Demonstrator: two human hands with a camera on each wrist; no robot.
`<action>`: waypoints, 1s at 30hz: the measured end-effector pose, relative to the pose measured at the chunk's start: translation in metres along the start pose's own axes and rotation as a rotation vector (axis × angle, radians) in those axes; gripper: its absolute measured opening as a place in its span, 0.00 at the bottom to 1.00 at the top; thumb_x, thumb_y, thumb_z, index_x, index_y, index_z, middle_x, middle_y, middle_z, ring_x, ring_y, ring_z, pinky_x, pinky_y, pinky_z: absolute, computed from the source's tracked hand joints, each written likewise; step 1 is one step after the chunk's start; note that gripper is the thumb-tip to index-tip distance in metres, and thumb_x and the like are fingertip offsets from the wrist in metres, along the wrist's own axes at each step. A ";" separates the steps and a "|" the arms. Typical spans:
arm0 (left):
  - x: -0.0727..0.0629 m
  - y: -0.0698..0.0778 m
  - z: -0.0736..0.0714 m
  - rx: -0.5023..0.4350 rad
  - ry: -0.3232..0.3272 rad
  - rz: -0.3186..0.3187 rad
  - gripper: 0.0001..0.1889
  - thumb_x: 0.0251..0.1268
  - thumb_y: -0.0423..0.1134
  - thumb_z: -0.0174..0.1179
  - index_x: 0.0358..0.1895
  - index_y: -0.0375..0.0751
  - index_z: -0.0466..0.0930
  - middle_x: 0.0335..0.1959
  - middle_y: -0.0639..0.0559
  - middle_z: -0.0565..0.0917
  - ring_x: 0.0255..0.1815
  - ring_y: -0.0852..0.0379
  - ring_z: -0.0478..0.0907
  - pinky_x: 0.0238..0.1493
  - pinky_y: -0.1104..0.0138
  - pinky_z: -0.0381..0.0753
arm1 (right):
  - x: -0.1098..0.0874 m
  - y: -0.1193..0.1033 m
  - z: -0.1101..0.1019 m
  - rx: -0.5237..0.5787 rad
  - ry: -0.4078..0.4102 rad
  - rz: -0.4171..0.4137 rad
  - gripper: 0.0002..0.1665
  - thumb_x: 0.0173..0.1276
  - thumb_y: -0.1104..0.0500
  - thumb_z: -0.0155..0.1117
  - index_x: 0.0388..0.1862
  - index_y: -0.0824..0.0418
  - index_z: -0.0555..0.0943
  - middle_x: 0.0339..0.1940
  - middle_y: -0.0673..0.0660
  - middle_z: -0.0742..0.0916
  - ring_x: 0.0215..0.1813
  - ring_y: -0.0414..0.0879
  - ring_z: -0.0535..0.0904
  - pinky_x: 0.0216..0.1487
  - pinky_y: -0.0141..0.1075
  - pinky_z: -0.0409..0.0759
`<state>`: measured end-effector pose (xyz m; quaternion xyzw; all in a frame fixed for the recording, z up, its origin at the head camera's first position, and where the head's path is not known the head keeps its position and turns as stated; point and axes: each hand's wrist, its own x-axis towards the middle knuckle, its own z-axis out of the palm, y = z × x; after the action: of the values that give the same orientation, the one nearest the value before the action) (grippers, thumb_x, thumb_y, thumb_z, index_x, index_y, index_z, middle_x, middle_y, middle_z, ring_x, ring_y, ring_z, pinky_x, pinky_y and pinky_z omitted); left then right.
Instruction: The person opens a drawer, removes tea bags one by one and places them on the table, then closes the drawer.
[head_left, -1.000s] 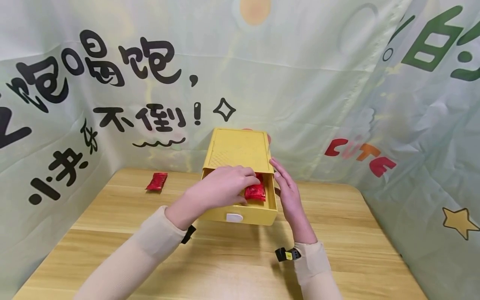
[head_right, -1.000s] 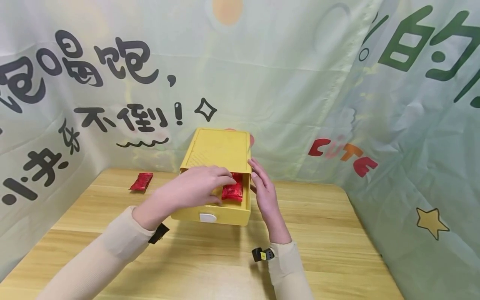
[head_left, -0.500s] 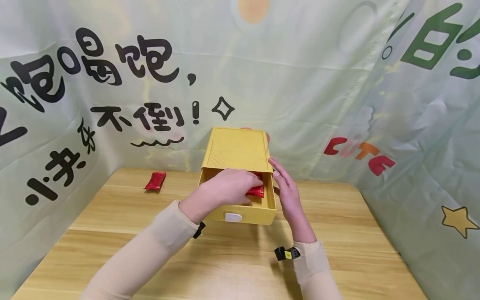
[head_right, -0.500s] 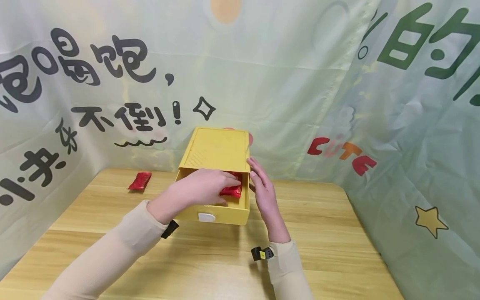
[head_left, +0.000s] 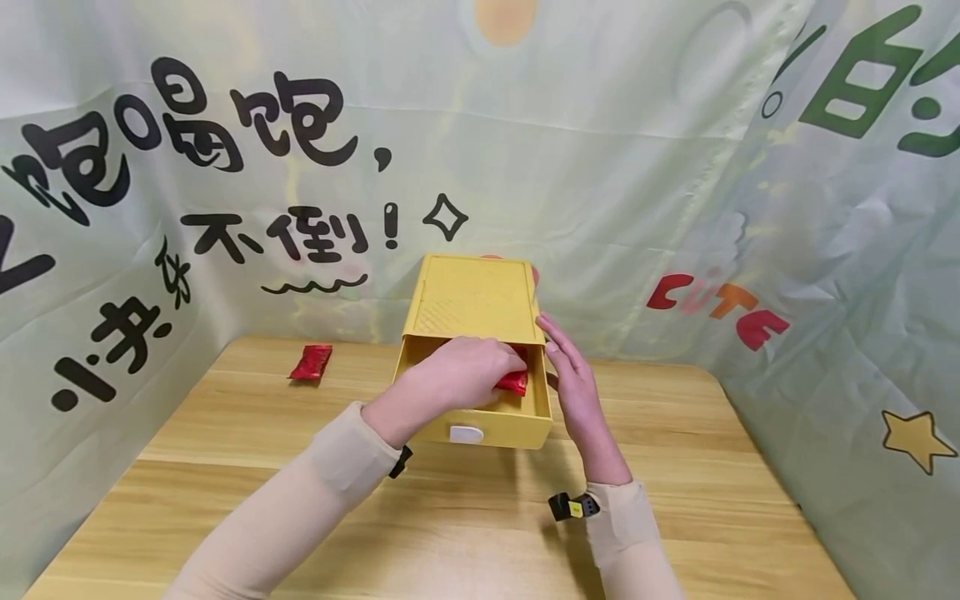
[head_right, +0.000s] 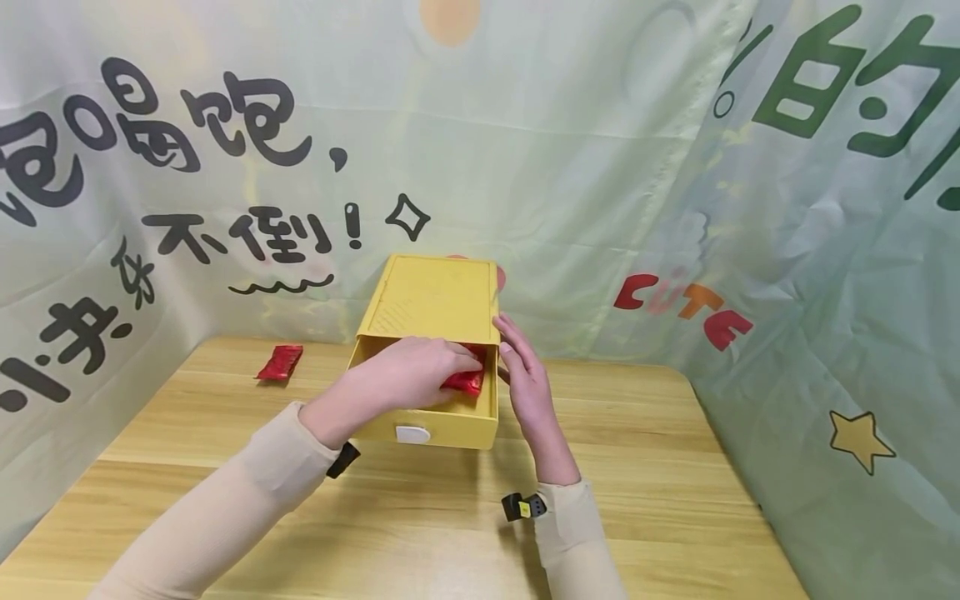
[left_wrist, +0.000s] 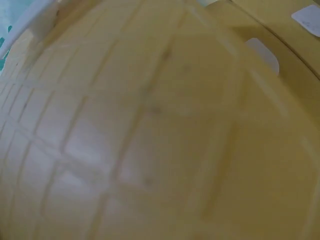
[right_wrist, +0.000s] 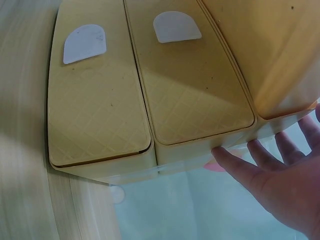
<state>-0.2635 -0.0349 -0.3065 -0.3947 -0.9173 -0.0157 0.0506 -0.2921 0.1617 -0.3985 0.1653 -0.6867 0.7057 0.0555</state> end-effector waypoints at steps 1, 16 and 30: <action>-0.001 0.000 -0.001 -0.006 0.001 -0.003 0.04 0.70 0.41 0.69 0.43 0.50 0.85 0.37 0.58 0.85 0.39 0.59 0.80 0.46 0.61 0.83 | 0.000 0.000 0.000 0.000 0.001 0.000 0.26 0.86 0.52 0.46 0.79 0.49 0.71 0.81 0.40 0.68 0.80 0.45 0.63 0.74 0.59 0.69; -0.011 -0.004 -0.004 -0.082 0.049 -0.025 0.13 0.60 0.27 0.65 0.45 0.47 0.86 0.34 0.58 0.83 0.35 0.58 0.77 0.40 0.65 0.79 | 0.000 0.001 0.000 -0.005 -0.001 -0.017 0.28 0.85 0.47 0.48 0.79 0.49 0.71 0.81 0.40 0.68 0.80 0.44 0.63 0.74 0.59 0.69; -0.027 -0.009 -0.001 -0.165 0.190 -0.024 0.17 0.62 0.25 0.61 0.48 0.48 0.89 0.38 0.60 0.87 0.36 0.62 0.80 0.41 0.68 0.80 | -0.001 0.000 0.001 0.006 -0.002 -0.014 0.27 0.85 0.49 0.48 0.78 0.50 0.72 0.81 0.40 0.68 0.81 0.43 0.61 0.74 0.59 0.68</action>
<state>-0.2517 -0.0612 -0.3078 -0.3834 -0.9085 -0.1291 0.1042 -0.2911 0.1611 -0.3985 0.1711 -0.6834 0.7072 0.0595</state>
